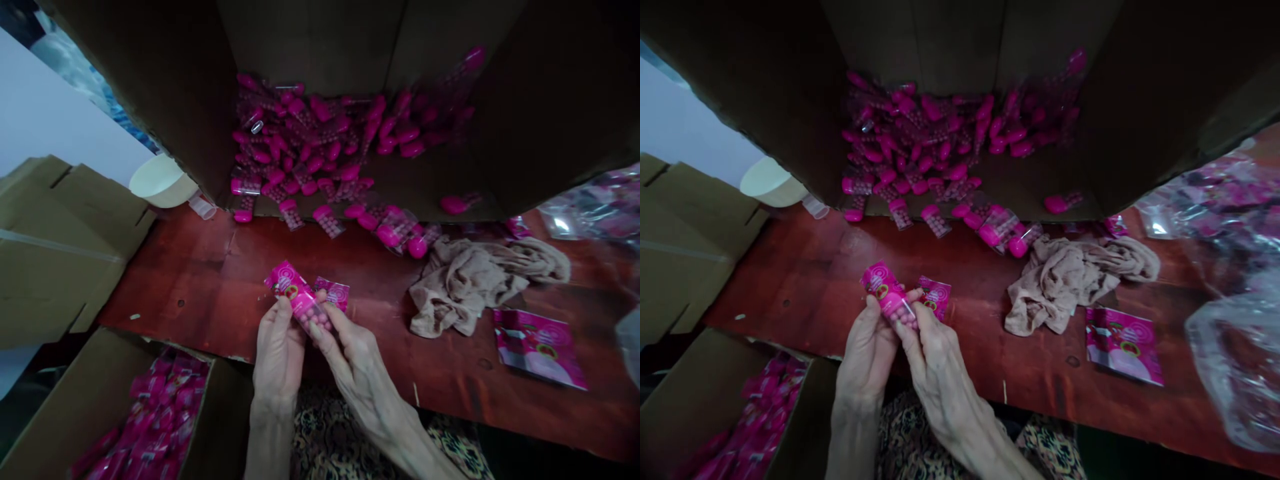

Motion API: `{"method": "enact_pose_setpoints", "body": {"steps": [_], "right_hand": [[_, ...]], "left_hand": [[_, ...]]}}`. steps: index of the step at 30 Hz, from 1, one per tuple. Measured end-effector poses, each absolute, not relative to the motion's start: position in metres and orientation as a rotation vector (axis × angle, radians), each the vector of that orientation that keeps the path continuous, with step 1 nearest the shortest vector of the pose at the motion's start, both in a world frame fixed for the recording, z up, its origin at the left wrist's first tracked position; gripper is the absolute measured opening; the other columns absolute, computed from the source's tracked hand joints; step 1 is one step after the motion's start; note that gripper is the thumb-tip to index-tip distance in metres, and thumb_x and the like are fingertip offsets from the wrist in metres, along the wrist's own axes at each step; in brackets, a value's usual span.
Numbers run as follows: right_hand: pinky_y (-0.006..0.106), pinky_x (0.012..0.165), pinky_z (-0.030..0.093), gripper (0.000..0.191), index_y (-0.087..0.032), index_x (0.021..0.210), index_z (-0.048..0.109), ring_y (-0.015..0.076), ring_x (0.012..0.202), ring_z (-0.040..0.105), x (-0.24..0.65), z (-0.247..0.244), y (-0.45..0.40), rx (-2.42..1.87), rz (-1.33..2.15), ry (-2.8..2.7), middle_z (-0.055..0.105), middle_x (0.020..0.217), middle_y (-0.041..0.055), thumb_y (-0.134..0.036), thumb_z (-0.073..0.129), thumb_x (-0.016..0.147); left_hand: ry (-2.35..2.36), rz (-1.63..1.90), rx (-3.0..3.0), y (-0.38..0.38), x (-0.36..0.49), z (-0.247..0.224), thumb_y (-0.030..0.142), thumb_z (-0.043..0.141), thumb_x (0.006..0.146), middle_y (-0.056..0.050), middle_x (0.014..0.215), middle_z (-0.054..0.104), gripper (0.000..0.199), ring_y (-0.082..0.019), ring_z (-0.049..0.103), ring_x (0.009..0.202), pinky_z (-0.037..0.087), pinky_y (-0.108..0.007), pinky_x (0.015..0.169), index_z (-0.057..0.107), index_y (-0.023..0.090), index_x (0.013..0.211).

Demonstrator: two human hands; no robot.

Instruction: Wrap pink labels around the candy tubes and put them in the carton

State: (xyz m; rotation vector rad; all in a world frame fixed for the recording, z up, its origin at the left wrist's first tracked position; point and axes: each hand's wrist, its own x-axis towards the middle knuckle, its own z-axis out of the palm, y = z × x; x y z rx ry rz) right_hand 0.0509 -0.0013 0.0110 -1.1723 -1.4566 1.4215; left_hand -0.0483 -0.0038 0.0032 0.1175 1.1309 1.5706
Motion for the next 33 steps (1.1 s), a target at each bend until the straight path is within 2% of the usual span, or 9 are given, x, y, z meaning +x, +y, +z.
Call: {"method": "enact_pose_setpoints", "body": {"steps": [4, 9, 14, 16, 20, 25, 28, 33], "right_hand": [[0.035, 0.080, 0.050, 0.032, -0.020, 0.118, 0.056, 0.0219, 0.091, 0.063, 0.049, 0.004, -0.004, -1.201, 1.351, -1.560, 0.066, 0.105, 0.0087, -0.028, 0.046, 0.089], [0.031, 0.074, 0.052, 0.036, -0.016, 0.121, 0.053, 0.0194, 0.081, 0.064, 0.049, 0.004, -0.001, -1.224, 1.411, -1.477, 0.068, 0.095, 0.0089, -0.029, 0.045, 0.089], [0.031, 0.068, 0.054, 0.060, -0.011, 0.138, 0.031, 0.0194, 0.075, 0.065, 0.047, 0.002, 0.001, -1.275, 1.498, -1.369, 0.069, 0.092, 0.0094, -0.036, 0.050, 0.086], [0.030, 0.066, 0.054, 0.063, -0.012, 0.139, 0.028, 0.0193, 0.076, 0.065, 0.047, 0.000, 0.001, -1.281, 1.463, -1.363, 0.068, 0.095, 0.0103, -0.036, 0.050, 0.086], [0.031, 0.065, 0.055, 0.062, -0.018, 0.140, 0.029, 0.0179, 0.074, 0.063, 0.054, -0.002, 0.003, -1.278, 1.454, -1.365, 0.066, 0.097, 0.0091, -0.034, 0.052, 0.085], [0.026, 0.060, 0.055, 0.066, -0.027, 0.137, 0.034, 0.0131, 0.070, 0.061, 0.061, -0.005, 0.009, -1.027, 1.757, -1.301, 0.063, 0.097, 0.0041, -0.022, 0.062, 0.078], [0.024, 0.057, 0.055, 0.064, -0.028, 0.137, 0.035, 0.0096, 0.063, 0.060, 0.060, -0.007, 0.011, -0.974, 1.822, -1.218, 0.062, 0.094, 0.0022, -0.017, 0.060, 0.078], [0.018, 0.039, 0.048, 0.067, -0.024, 0.134, 0.039, 0.0061, 0.042, 0.054, 0.054, -0.009, 0.014, -1.066, 1.837, -1.122, 0.064, 0.075, -0.0013, -0.017, 0.065, 0.073]], "left_hand": [[1.120, 1.571, 0.106, -0.005, -0.047, 0.004, 0.035, 0.070, 0.068, -0.009, 0.073, 0.072, 0.025, -0.021, 0.066, 0.077, 0.049, -0.034, 0.075, 0.066, 0.013, 0.079], [1.140, 1.552, 0.145, -0.004, -0.040, 0.004, 0.029, 0.069, 0.070, -0.007, 0.071, 0.071, 0.018, -0.019, 0.065, 0.076, 0.049, -0.031, 0.074, 0.067, 0.013, 0.078], [1.113, 1.533, 0.182, -0.005, -0.040, 0.004, 0.034, 0.064, 0.074, -0.008, 0.072, 0.070, 0.024, -0.020, 0.065, 0.075, 0.049, -0.032, 0.072, 0.068, 0.012, 0.083], [1.116, 1.504, 0.194, -0.005, -0.039, 0.003, 0.032, 0.063, 0.075, -0.008, 0.072, 0.070, 0.022, -0.019, 0.065, 0.074, 0.049, -0.030, 0.071, 0.068, 0.012, 0.081], [1.099, 1.484, 0.207, -0.007, -0.037, 0.001, 0.026, 0.066, 0.073, -0.006, 0.073, 0.069, 0.014, -0.014, 0.062, 0.066, 0.048, -0.025, 0.064, 0.068, 0.013, 0.079], [1.112, 1.460, 0.148, -0.007, -0.044, 0.004, 0.032, 0.066, 0.072, -0.003, 0.064, 0.066, 0.021, -0.009, 0.054, 0.048, 0.041, -0.019, 0.044, 0.067, 0.013, 0.080], [1.117, 1.450, 0.155, -0.008, -0.045, 0.007, 0.033, 0.067, 0.071, -0.003, 0.060, 0.064, 0.022, -0.008, 0.051, 0.044, 0.035, -0.018, 0.038, 0.067, 0.012, 0.078], [1.093, 1.405, 0.204, -0.012, -0.038, 0.009, 0.034, 0.068, 0.069, -0.001, 0.051, 0.060, 0.025, -0.008, 0.045, 0.039, 0.033, -0.018, 0.035, 0.066, 0.011, 0.078]]}}
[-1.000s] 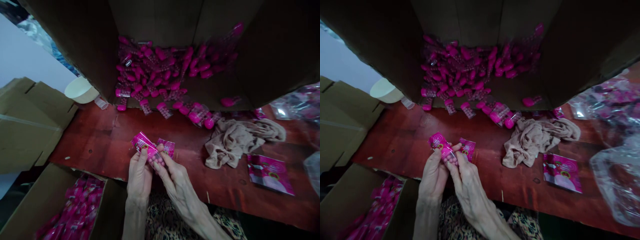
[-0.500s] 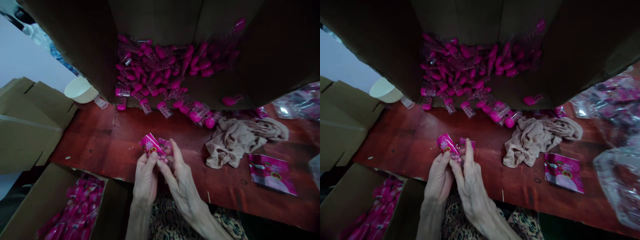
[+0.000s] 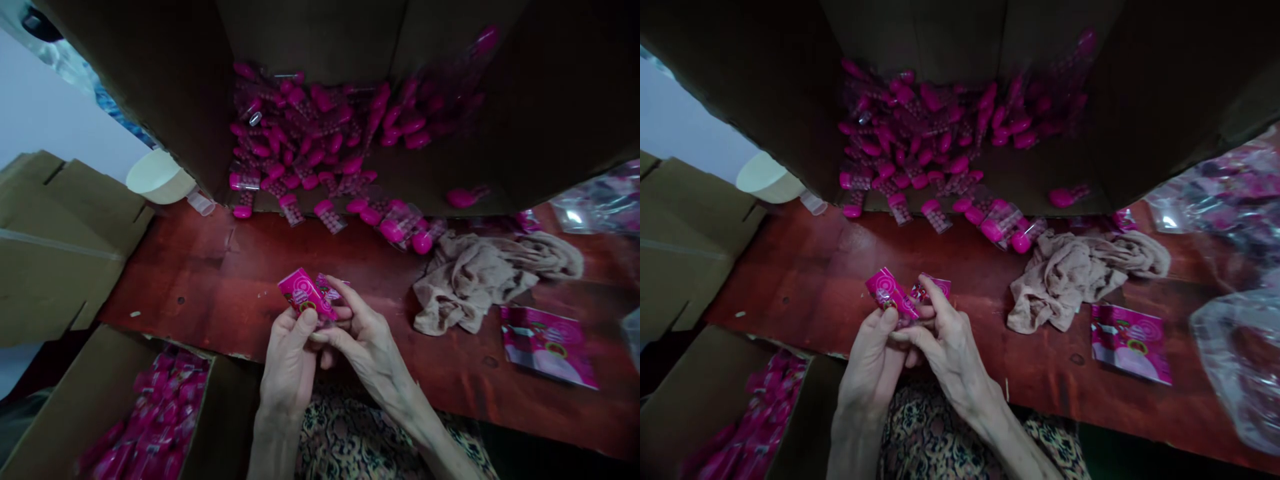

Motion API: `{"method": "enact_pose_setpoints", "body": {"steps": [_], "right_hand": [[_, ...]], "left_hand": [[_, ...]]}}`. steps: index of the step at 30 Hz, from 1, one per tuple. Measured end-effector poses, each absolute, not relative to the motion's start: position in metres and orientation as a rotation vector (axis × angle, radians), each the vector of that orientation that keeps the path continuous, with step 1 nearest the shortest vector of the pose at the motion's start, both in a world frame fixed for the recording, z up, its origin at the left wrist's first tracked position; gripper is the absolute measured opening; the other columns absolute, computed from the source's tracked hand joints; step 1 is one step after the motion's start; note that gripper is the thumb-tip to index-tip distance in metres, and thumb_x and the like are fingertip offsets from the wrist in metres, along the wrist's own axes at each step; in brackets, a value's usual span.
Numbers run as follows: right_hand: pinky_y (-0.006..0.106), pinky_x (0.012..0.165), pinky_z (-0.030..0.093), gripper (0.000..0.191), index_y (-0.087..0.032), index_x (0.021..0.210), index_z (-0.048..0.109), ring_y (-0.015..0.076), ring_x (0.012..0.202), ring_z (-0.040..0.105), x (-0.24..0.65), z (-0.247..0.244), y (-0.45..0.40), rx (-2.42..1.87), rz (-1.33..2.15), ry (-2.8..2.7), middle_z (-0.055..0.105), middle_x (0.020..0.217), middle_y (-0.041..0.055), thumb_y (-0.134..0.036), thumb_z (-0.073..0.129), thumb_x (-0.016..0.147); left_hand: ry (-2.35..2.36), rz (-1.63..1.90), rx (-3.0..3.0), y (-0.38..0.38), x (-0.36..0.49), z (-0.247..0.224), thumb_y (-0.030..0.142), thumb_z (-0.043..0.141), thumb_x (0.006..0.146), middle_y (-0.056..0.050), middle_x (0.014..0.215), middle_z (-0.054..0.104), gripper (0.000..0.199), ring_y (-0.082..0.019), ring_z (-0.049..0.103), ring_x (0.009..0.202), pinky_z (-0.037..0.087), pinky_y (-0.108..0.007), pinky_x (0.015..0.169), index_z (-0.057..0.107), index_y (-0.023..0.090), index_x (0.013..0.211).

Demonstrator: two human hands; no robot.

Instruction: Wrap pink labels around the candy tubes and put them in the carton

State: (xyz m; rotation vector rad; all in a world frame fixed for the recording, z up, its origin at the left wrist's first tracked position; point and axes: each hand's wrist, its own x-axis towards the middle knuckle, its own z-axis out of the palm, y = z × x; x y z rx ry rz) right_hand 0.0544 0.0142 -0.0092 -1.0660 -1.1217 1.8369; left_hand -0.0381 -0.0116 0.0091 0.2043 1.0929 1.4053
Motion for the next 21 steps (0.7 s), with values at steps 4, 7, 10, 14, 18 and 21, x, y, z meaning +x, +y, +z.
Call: {"method": "enact_pose_setpoints", "body": {"steps": [4, 7, 10, 14, 18, 21], "right_hand": [[0.017, 0.032, 0.043, 0.065, -0.020, 0.132, 0.042, 0.0077, 0.036, 0.049, 0.053, -0.008, 0.013, -1.121, 1.854, -1.158, 0.062, 0.058, -0.0043, -0.021, 0.066, 0.072], [0.019, 0.037, 0.044, 0.063, -0.022, 0.130, 0.045, 0.0084, 0.040, 0.050, 0.058, -0.009, 0.014, -1.091, 1.790, -1.387, 0.063, 0.061, -0.0038, -0.022, 0.069, 0.071], [0.021, 0.046, 0.044, 0.053, -0.022, 0.125, 0.051, 0.0091, 0.046, 0.050, 0.073, -0.010, 0.023, -1.134, 1.526, -1.628, 0.060, 0.060, -0.0046, -0.025, 0.067, 0.075], [0.023, 0.050, 0.042, 0.038, -0.016, 0.115, 0.057, 0.0103, 0.051, 0.050, 0.088, -0.017, 0.038, -1.310, 1.042, -1.700, 0.059, 0.067, -0.0010, -0.032, 0.061, 0.081], [0.024, 0.051, 0.039, 0.021, -0.018, 0.096, 0.067, 0.0136, 0.059, 0.053, 0.081, -0.029, 0.040, -1.388, 0.653, -2.067, 0.059, 0.074, 0.0027, -0.031, 0.062, 0.080], [0.023, 0.051, 0.036, 0.011, -0.020, 0.086, 0.069, 0.0135, 0.060, 0.053, 0.072, -0.035, 0.036, -1.455, 0.503, -2.141, 0.057, 0.071, 0.0013, -0.028, 0.065, 0.078]], "left_hand": [[1.062, 1.366, 0.181, -0.015, -0.034, 0.007, 0.036, 0.067, 0.071, 0.000, 0.049, 0.058, 0.026, -0.009, 0.046, 0.040, 0.041, -0.022, 0.040, 0.066, 0.011, 0.078], [1.099, 1.399, 0.156, -0.023, -0.044, 0.007, 0.036, 0.066, 0.072, -0.005, 0.061, 0.065, 0.025, -0.015, 0.059, 0.055, 0.051, -0.030, 0.058, 0.067, 0.012, 0.081], [1.314, 1.603, 0.072, -0.045, -0.076, 0.012, 0.044, 0.062, 0.074, -0.005, 0.070, 0.069, 0.028, -0.023, 0.064, 0.082, 0.050, -0.039, 0.079, 0.067, 0.018, 0.083], [1.741, 1.955, 0.046, -0.088, -0.130, 0.015, 0.065, 0.046, 0.073, -0.006, 0.097, 0.068, 0.051, -0.022, 0.056, 0.105, 0.042, -0.036, 0.094, 0.066, 0.021, 0.087], [1.815, 1.943, 0.001, -0.105, -0.143, 0.016, 0.067, 0.045, 0.072, -0.011, 0.104, 0.066, 0.060, -0.021, 0.058, 0.102, 0.048, -0.027, 0.087, 0.065, 0.014, 0.091], [1.781, 1.876, 0.004, -0.084, -0.120, 0.016, 0.050, 0.063, 0.068, -0.005, 0.076, 0.069, 0.038, -0.016, 0.064, 0.076, 0.052, -0.023, 0.066, 0.066, 0.015, 0.083]]}}
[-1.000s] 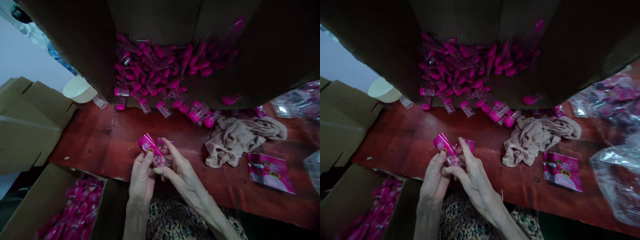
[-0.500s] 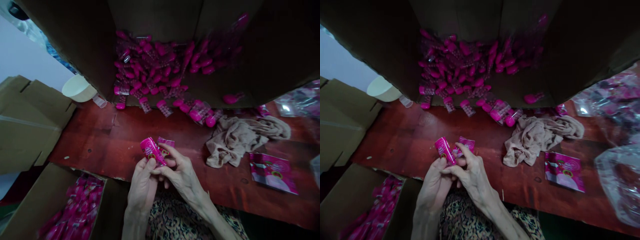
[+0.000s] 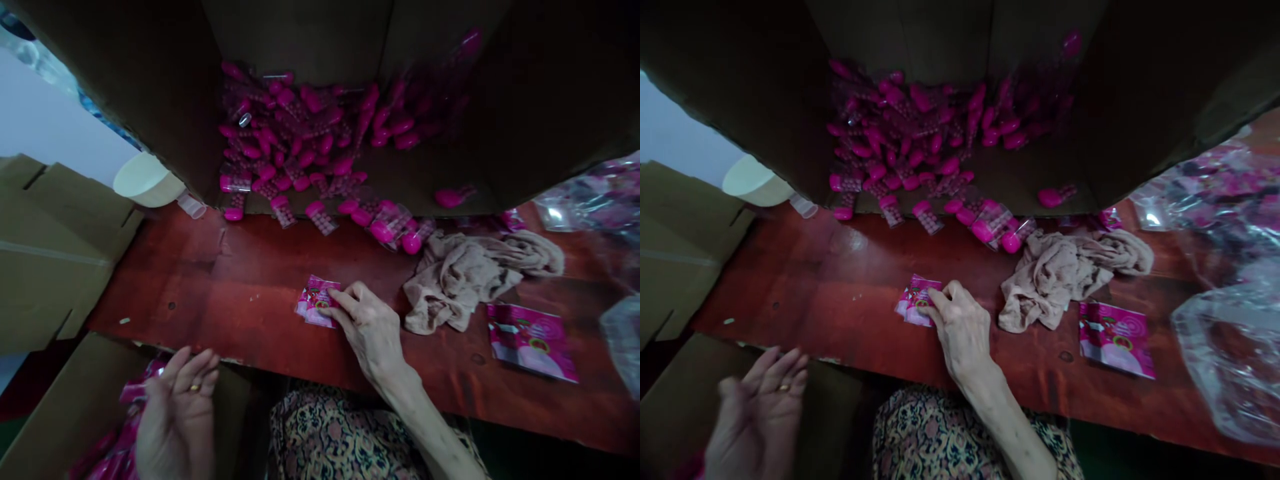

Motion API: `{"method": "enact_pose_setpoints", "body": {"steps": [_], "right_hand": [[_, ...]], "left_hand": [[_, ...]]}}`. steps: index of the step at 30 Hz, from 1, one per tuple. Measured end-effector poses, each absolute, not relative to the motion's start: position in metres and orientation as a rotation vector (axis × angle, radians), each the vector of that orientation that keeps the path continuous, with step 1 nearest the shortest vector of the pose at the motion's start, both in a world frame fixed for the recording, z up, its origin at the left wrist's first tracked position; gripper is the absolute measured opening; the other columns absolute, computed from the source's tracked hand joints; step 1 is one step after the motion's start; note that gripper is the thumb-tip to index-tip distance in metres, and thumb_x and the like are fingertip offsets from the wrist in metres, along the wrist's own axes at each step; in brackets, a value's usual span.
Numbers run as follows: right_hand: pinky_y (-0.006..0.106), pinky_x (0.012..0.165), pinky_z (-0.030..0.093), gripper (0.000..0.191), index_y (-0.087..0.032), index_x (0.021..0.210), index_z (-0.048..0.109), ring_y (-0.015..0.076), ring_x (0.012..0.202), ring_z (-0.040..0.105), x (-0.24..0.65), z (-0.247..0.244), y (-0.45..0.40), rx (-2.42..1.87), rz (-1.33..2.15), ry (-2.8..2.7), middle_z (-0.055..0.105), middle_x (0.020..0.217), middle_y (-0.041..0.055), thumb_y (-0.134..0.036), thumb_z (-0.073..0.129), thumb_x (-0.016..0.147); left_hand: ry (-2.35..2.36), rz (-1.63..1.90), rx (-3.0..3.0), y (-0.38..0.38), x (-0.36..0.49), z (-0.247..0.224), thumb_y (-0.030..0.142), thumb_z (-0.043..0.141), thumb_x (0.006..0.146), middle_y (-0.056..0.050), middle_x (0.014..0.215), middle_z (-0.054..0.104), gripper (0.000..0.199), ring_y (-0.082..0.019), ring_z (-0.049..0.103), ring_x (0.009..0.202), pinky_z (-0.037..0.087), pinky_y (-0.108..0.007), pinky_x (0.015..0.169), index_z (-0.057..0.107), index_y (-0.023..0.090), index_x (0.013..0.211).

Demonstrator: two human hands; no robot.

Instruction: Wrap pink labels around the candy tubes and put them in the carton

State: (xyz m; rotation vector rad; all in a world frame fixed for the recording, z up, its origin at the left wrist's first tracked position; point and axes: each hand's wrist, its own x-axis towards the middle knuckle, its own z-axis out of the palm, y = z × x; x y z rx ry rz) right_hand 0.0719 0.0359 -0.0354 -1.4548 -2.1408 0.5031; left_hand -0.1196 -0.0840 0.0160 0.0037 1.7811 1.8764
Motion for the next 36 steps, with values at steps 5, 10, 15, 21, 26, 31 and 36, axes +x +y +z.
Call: {"method": "enact_pose_setpoints", "body": {"steps": [5, 10, 15, 21, 26, 31, 36], "right_hand": [[0.022, 0.048, 0.032, 0.010, -0.022, 0.080, 0.071, 0.0113, 0.054, 0.049, 0.069, -0.041, 0.034, -1.447, 0.445, -2.094, 0.052, 0.064, -0.0005, -0.023, 0.061, 0.082], [0.021, 0.048, 0.035, 0.022, -0.016, 0.089, 0.071, 0.0102, 0.053, 0.048, 0.075, -0.040, 0.036, -1.255, 0.492, -2.002, 0.051, 0.066, 0.0014, -0.023, 0.050, 0.089], [0.020, 0.049, 0.039, 0.023, -0.017, 0.095, 0.070, 0.0121, 0.059, 0.050, 0.073, -0.031, 0.037, -1.032, 0.524, -1.986, 0.050, 0.068, 0.0027, -0.017, 0.048, 0.088], [0.029, 0.069, 0.049, 0.033, -0.019, 0.107, 0.063, 0.0177, 0.078, 0.058, 0.064, -0.014, 0.036, -1.203, 0.988, -1.563, 0.062, 0.088, 0.0051, -0.026, 0.066, 0.075], [0.023, 0.054, 0.043, 0.020, -0.016, 0.064, 0.062, 0.0127, 0.059, 0.053, 0.058, -0.008, 0.033, -1.209, 1.260, -1.444, 0.057, 0.062, -0.0007, -0.023, 0.056, 0.081], [0.024, 0.053, 0.040, 0.029, -0.016, 0.064, 0.060, 0.0130, 0.057, 0.050, 0.063, 0.001, 0.035, -1.163, 1.152, -1.657, 0.056, 0.061, 0.0010, -0.026, 0.047, 0.088], [0.028, 0.061, 0.043, 0.022, -0.019, 0.075, 0.066, 0.0170, 0.067, 0.053, 0.070, 0.007, 0.040, -1.194, 0.955, -1.802, 0.061, 0.069, 0.0034, -0.021, 0.049, 0.087]], "left_hand": [[1.656, 1.652, 0.374, -0.033, -0.073, 0.009, 0.029, 0.068, 0.069, -0.006, 0.073, 0.071, 0.020, -0.014, 0.065, 0.069, 0.050, -0.022, 0.063, 0.066, 0.015, 0.083], [1.740, 1.446, 0.709, -0.007, -0.059, 0.000, 0.033, 0.065, 0.073, -0.004, 0.079, 0.071, 0.018, -0.014, 0.063, 0.075, 0.047, -0.021, 0.067, 0.068, 0.017, 0.082], [1.621, 1.253, 0.911, 0.007, -0.058, 0.003, 0.029, 0.066, 0.071, 0.000, 0.067, 0.064, 0.014, -0.012, 0.058, 0.066, 0.045, -0.020, 0.063, 0.072, 0.017, 0.070], [1.373, 1.438, 0.439, 0.017, -0.050, 0.004, 0.022, 0.070, 0.067, 0.000, 0.067, 0.070, 0.010, -0.009, 0.057, 0.061, 0.045, -0.020, 0.065, 0.074, 0.019, 0.076], [1.309, 1.547, 0.299, 0.022, -0.041, 0.010, 0.016, 0.075, 0.059, -0.001, 0.062, 0.069, 0.007, -0.009, 0.057, 0.060, 0.045, -0.020, 0.065, 0.072, 0.015, 0.065], [1.210, 1.504, 0.171, 0.025, -0.041, 0.011, 0.019, 0.076, 0.057, -0.003, 0.059, 0.067, 0.010, -0.010, 0.057, 0.056, 0.046, -0.023, 0.061, 0.071, 0.013, 0.064], [1.183, 1.510, 0.180, 0.024, -0.044, 0.009, 0.015, 0.076, 0.057, -0.004, 0.068, 0.069, 0.013, -0.012, 0.060, 0.064, 0.047, -0.024, 0.068, 0.071, 0.013, 0.069]]}}
